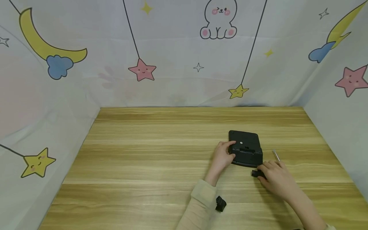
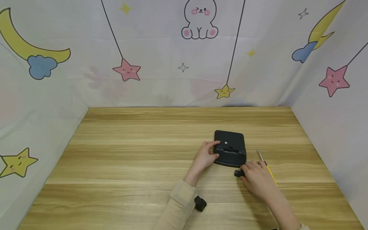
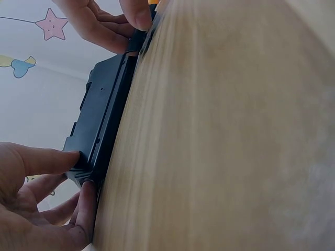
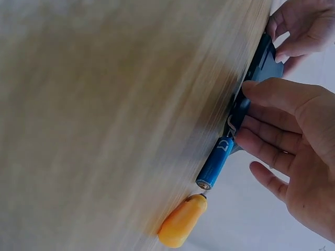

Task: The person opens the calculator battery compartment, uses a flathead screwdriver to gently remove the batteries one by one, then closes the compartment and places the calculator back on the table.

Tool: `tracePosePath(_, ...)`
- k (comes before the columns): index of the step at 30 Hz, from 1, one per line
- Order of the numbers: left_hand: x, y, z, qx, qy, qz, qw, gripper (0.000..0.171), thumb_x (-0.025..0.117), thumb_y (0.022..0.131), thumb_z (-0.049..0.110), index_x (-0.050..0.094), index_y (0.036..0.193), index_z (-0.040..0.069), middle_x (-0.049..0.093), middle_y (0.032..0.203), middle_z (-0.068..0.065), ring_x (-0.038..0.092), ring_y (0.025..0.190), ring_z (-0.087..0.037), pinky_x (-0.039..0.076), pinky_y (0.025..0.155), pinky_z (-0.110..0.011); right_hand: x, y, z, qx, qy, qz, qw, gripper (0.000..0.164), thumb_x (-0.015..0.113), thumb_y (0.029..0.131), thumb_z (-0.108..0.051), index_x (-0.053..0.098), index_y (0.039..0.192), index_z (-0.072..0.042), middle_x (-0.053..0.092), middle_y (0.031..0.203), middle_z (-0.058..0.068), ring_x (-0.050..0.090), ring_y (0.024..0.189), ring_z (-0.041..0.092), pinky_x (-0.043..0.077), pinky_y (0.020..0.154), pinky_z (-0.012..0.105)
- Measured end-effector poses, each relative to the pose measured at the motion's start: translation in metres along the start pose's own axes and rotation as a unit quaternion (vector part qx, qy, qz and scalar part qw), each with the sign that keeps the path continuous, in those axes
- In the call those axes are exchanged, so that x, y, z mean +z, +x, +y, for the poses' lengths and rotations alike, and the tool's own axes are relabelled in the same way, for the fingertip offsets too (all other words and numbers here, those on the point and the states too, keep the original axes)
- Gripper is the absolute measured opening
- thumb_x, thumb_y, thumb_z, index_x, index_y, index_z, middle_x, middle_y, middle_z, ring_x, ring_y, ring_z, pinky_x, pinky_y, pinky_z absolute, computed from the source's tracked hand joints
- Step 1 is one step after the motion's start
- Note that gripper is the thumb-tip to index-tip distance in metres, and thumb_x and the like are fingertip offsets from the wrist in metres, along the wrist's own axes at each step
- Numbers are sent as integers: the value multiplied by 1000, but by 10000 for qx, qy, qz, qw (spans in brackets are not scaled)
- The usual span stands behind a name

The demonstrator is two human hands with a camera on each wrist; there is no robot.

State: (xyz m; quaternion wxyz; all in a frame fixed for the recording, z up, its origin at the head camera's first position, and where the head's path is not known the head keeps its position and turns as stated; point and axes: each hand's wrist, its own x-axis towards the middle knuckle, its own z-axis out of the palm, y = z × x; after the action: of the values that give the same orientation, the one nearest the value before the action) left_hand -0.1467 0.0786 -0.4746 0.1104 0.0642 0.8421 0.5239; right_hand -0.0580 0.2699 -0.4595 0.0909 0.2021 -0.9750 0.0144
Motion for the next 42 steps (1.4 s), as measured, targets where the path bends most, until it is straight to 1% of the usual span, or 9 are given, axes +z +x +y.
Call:
tracePosePath(7,0,0,-1,-46,-101,-15,9999,50,68,81,1,63,127,19,56,119,-6,42,70,-6,34,60,-16,-4,2,0,32,54,-43,10000,29,82,71,-19,70,93,-6,68,88,6,62,86,26,44,85,52)
tracePosePath(11,0,0,-1,-47,-65,-11,10000,50,68,81,1,63,127,19,57,118,-6,42,71,-5,34,60,-16,-5,2,-1,30,65,11,10000,29,83,70,-18,71,94,-5,68,88,6,62,86,26,44,85,51)
tracePosePath(19,1,1,-4,-44,-42,7,10000,51,69,81,1,63,128,21,56,119,-6,43,71,-5,35,61,-16,-8,2,-3,-89,12,389,9992,31,84,67,-17,71,91,-5,69,86,7,62,84,25,44,79,46)
tracePosePath(26,0,1,-4,-33,-33,-36,10000,51,68,82,1,63,128,20,56,119,-6,43,71,-6,35,61,-16,-8,6,-3,-141,110,638,9978,32,84,65,-17,71,91,-4,68,85,7,62,83,26,43,81,49)
tracePosePath(32,0,0,-5,-72,-55,-46,9999,50,68,82,1,63,128,21,56,120,-6,44,73,-6,36,62,-17,-9,12,-3,-200,66,837,9963,34,86,63,-16,71,90,-3,69,86,10,65,84,29,43,85,53)
tracePosePath(37,1,0,-6,-32,-71,-56,10000,50,68,82,2,63,128,21,56,120,-6,44,73,-6,37,63,-17,-10,17,-2,-271,10,978,9948,35,86,63,-17,71,91,-3,70,87,12,63,83,29,43,82,50)
tracePosePath(42,2,0,-7,-21,-105,-69,9999,50,68,83,2,63,128,22,56,120,-6,44,74,-6,37,63,-17,-10,21,-1,-340,-25,1054,9938,35,86,64,-17,72,93,-3,70,87,11,62,83,28,43,80,49)
